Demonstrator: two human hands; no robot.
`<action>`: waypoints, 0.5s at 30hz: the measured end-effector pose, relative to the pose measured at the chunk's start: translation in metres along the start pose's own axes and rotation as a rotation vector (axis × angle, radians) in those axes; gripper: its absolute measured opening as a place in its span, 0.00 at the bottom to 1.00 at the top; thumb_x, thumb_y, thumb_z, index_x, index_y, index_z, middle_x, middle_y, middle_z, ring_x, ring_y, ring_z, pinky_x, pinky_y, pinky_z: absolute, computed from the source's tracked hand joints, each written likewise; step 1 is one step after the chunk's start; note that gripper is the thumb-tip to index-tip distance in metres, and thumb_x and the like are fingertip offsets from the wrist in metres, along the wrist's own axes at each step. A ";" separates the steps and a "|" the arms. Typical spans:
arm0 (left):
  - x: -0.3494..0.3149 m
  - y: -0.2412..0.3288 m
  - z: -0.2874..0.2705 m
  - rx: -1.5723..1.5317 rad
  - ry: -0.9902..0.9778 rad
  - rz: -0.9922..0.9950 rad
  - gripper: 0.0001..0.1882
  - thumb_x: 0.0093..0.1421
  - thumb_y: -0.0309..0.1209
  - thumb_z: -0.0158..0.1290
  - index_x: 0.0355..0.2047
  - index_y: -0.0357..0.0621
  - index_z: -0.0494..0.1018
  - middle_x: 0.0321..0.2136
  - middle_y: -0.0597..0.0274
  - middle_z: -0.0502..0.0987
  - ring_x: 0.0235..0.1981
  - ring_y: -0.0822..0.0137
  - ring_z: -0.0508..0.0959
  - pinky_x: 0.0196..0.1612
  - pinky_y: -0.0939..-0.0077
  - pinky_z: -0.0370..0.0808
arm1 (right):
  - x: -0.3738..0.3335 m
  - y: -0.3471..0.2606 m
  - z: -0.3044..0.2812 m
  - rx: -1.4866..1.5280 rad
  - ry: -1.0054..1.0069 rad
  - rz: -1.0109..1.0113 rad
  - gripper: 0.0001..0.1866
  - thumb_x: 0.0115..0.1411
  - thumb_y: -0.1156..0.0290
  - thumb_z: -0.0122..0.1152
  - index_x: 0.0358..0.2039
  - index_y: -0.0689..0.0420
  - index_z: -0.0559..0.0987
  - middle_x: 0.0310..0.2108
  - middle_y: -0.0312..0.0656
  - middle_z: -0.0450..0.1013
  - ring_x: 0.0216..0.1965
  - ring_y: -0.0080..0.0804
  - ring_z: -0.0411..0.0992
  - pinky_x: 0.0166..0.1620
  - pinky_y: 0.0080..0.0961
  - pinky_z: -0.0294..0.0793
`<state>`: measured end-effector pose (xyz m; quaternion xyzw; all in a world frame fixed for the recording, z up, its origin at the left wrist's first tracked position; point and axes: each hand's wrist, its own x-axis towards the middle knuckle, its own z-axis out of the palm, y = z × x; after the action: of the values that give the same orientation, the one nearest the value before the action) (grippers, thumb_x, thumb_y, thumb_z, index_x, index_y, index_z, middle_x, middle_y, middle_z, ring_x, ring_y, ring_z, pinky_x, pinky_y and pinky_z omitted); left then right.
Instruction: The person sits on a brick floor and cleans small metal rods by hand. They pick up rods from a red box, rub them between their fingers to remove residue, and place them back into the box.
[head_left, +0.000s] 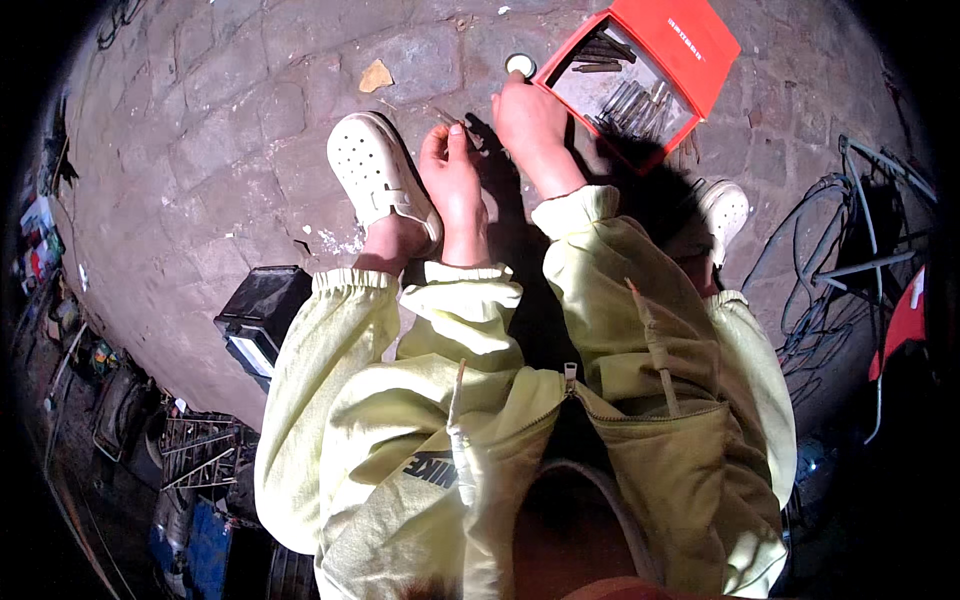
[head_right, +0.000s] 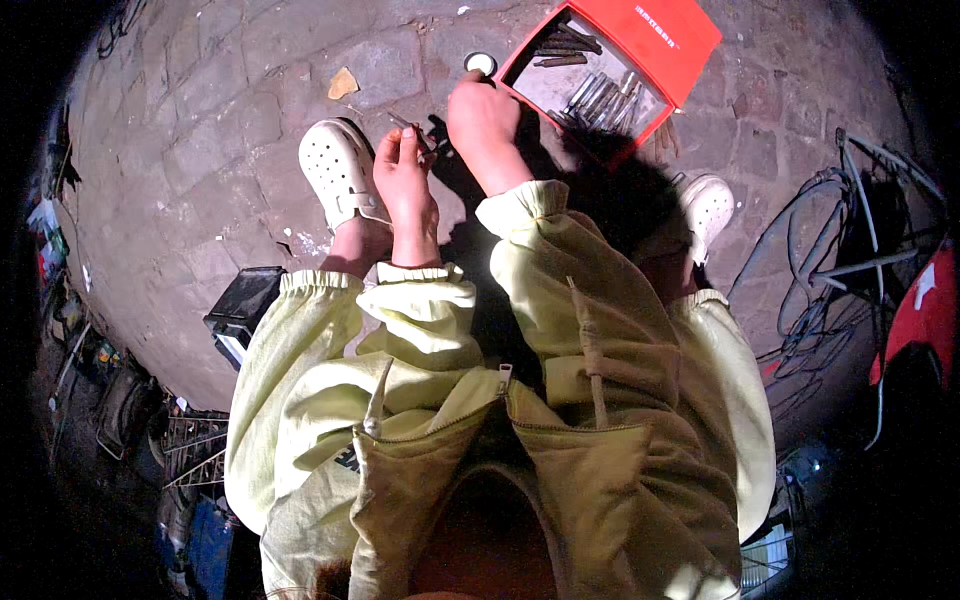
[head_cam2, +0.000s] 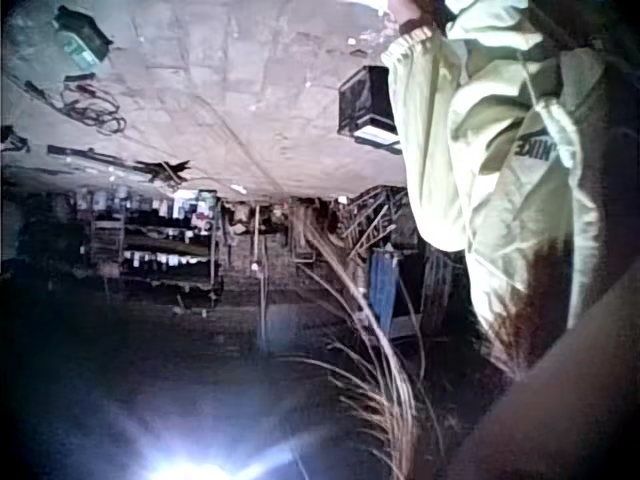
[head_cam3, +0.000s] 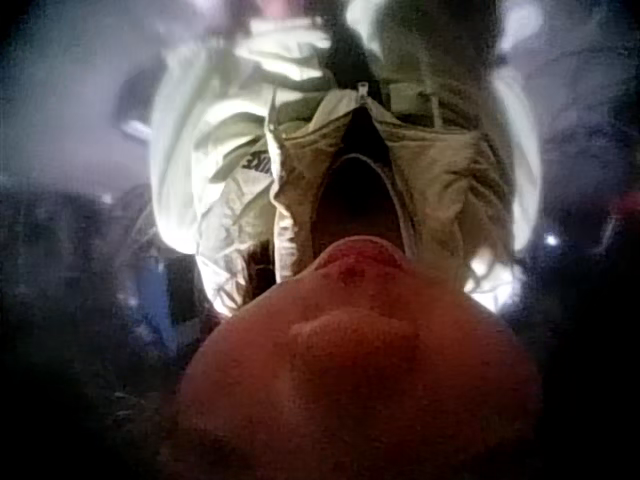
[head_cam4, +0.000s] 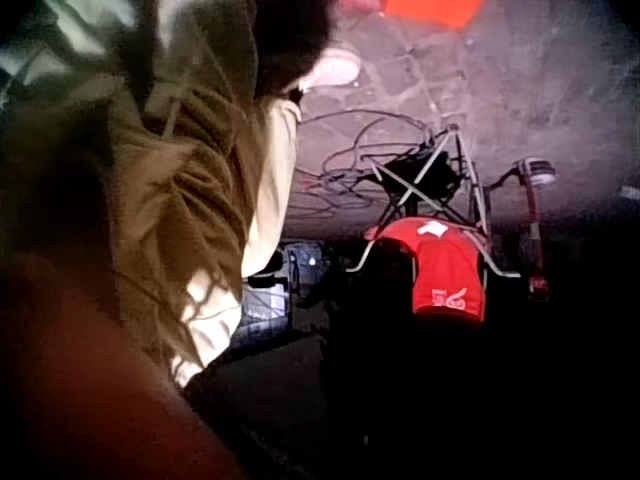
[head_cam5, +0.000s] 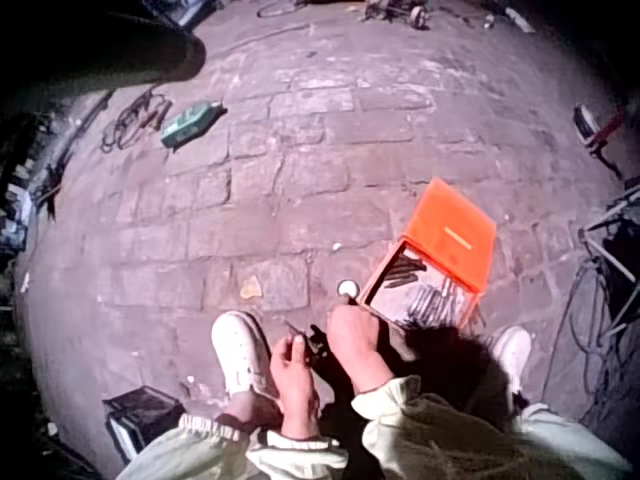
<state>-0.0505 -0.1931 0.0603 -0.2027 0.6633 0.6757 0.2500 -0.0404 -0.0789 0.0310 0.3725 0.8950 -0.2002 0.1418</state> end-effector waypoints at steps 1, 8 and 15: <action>-0.001 0.003 -0.002 -0.011 0.010 -0.011 0.06 0.62 0.32 0.51 0.35 0.43 0.70 0.26 0.71 0.71 0.26 0.78 0.69 0.30 0.82 0.70 | -0.001 -0.004 0.000 0.024 -0.005 0.003 0.18 0.57 0.63 0.53 0.41 0.66 0.73 0.24 0.48 0.77 0.27 0.44 0.77 0.29 0.38 0.75; 0.004 0.012 -0.009 -0.054 -0.024 -0.049 0.06 0.63 0.31 0.51 0.36 0.43 0.70 0.29 0.67 0.74 0.29 0.75 0.74 0.31 0.80 0.73 | -0.005 -0.001 0.001 0.502 0.168 0.127 0.17 0.56 0.66 0.55 0.44 0.61 0.73 0.28 0.53 0.76 0.33 0.54 0.75 0.35 0.46 0.73; -0.015 0.042 -0.004 -0.167 -0.169 -0.112 0.10 0.62 0.27 0.49 0.42 0.36 0.71 0.35 0.60 0.77 0.33 0.68 0.78 0.36 0.77 0.76 | -0.035 0.011 -0.049 2.276 -0.436 0.239 0.22 0.67 0.56 0.41 0.48 0.63 0.69 0.21 0.29 0.56 0.19 0.14 0.50 0.22 0.12 0.52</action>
<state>-0.0638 -0.1978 0.1026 -0.2019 0.5689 0.7282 0.3245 -0.0133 -0.0707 0.0852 0.3242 0.1144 -0.9331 -0.1053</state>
